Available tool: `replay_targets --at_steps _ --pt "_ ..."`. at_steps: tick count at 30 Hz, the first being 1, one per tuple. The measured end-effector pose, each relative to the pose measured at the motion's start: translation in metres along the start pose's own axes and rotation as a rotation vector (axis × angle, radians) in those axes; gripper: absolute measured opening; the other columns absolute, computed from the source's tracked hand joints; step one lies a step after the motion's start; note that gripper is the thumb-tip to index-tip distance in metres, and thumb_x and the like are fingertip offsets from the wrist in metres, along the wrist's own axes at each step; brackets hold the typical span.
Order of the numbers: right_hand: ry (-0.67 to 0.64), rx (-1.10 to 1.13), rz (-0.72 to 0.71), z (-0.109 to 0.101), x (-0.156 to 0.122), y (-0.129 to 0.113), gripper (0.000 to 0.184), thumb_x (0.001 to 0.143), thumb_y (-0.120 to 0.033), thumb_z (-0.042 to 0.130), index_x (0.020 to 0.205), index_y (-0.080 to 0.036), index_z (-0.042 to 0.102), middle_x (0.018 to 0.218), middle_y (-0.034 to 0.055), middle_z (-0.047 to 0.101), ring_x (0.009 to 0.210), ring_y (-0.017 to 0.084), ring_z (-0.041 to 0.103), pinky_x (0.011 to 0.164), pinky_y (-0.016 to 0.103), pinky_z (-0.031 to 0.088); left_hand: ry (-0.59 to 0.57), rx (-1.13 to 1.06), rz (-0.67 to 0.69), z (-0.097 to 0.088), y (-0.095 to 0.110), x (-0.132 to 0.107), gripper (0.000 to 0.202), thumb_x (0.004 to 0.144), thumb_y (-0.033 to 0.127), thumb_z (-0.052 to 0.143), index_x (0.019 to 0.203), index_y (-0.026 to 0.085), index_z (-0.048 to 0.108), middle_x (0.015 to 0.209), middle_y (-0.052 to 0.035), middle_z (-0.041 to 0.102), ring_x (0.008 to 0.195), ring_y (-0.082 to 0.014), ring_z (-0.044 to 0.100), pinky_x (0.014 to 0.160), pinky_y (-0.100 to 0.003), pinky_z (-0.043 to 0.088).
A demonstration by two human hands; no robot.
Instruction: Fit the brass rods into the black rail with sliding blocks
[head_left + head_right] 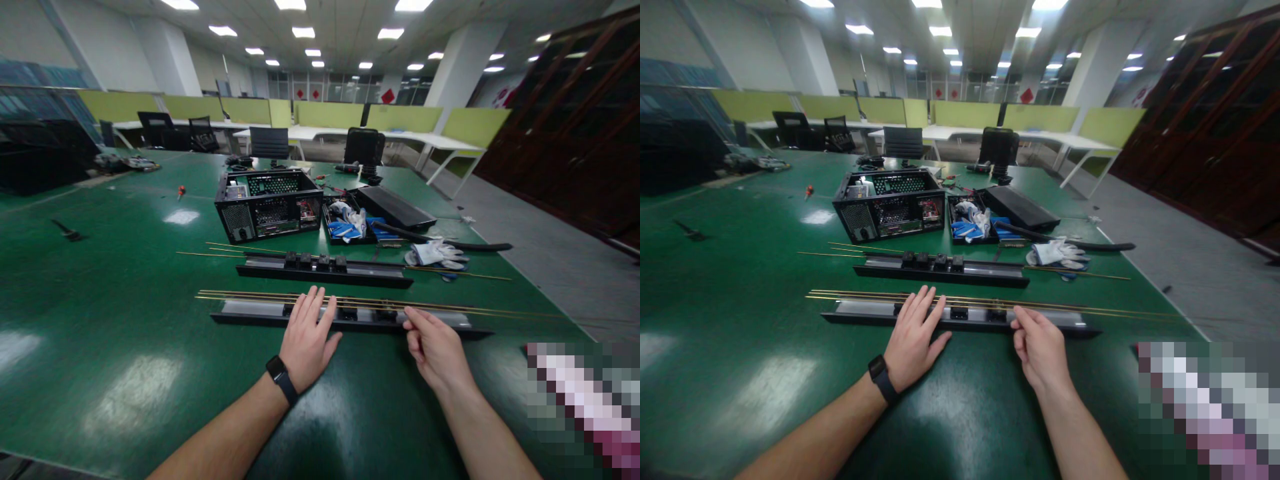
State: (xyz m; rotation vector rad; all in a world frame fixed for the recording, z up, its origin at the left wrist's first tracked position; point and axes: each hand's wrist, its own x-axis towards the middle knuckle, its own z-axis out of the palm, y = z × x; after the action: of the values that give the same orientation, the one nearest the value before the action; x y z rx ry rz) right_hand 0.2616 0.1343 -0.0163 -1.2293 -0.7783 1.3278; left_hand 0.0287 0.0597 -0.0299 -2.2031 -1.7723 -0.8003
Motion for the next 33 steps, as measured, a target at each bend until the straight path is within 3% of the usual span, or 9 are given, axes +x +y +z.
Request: replay_targets --at_steps 5,9,13,23,29,33 --pt "0.046 0.008 0.012 -0.008 0.004 -0.002 0.038 0.064 -0.041 0.086 0.077 -0.017 0.06 0.062 -0.0002 0.061 0.032 0.004 0.041 0.022 0.014 0.021 -0.006 -0.001 0.004 -0.001 0.0 0.0 0.062 0.09 0.03 0.059 0.147 0.016 0.038 0.155 -0.0163 0.036 0.148 -0.031 0.024 0.118 -0.054 0.028" --pt "-0.038 -0.05 0.065 -0.002 -0.001 -0.002 0.041 0.067 -0.047 0.084 0.079 -0.015 0.062 0.065 0.0023 0.064 0.03 0.003 0.038 0.022 0.014 0.019 -0.017 0.002 0.0 -0.001 0.0 0.0 0.062 0.09 0.03 0.059 0.147 0.015 0.039 0.155 -0.0163 0.036 0.149 -0.031 0.022 0.119 -0.053 0.026" --pt "-0.082 -0.05 0.066 0.0 -0.001 0.0 0.038 0.066 -0.044 0.085 0.076 -0.015 0.062 0.065 0.0013 0.064 0.031 0.002 0.037 0.021 0.013 0.02 -0.01 0.006 0.003 -0.001 0.0 0.0 0.061 0.09 0.03 0.059 0.146 0.015 0.04 0.154 -0.0167 0.037 0.148 -0.0311 0.023 0.119 -0.053 0.027" --pt "0.083 0.056 0.042 -0.012 0.006 -0.01 0.036 0.064 -0.039 0.086 0.078 -0.015 0.063 0.059 -0.0006 0.06 0.032 0.004 0.039 0.022 0.013 0.022 -0.017 0.013 0.011 -0.001 0.0 -0.001 0.061 0.091 0.031 0.058 0.146 0.013 0.039 0.154 -0.0181 0.037 0.148 -0.0315 0.023 0.119 -0.053 0.026" --pt "-0.043 -0.033 0.082 -0.006 0.0 -0.006 0.039 0.066 -0.044 0.085 0.08 -0.014 0.063 0.065 0.0024 0.065 0.031 0.003 0.037 0.021 0.014 0.019 0.0 -0.005 0.012 0.0 -0.001 -0.001 0.063 0.09 0.03 0.059 0.148 0.016 0.037 0.154 -0.0162 0.038 0.148 -0.0316 0.025 0.119 -0.055 0.027" --pt "-0.031 -0.003 0.058 -0.01 0.005 -0.004 0.037 0.066 -0.042 0.085 0.079 -0.014 0.064 0.064 0.0011 0.064 0.031 0.003 0.036 0.021 0.014 0.019 -0.001 -0.007 0.014 0.0 0.0 -0.001 0.062 0.09 0.029 0.058 0.147 0.015 0.038 0.153 -0.0163 0.039 0.148 -0.0309 0.024 0.119 -0.054 0.027"
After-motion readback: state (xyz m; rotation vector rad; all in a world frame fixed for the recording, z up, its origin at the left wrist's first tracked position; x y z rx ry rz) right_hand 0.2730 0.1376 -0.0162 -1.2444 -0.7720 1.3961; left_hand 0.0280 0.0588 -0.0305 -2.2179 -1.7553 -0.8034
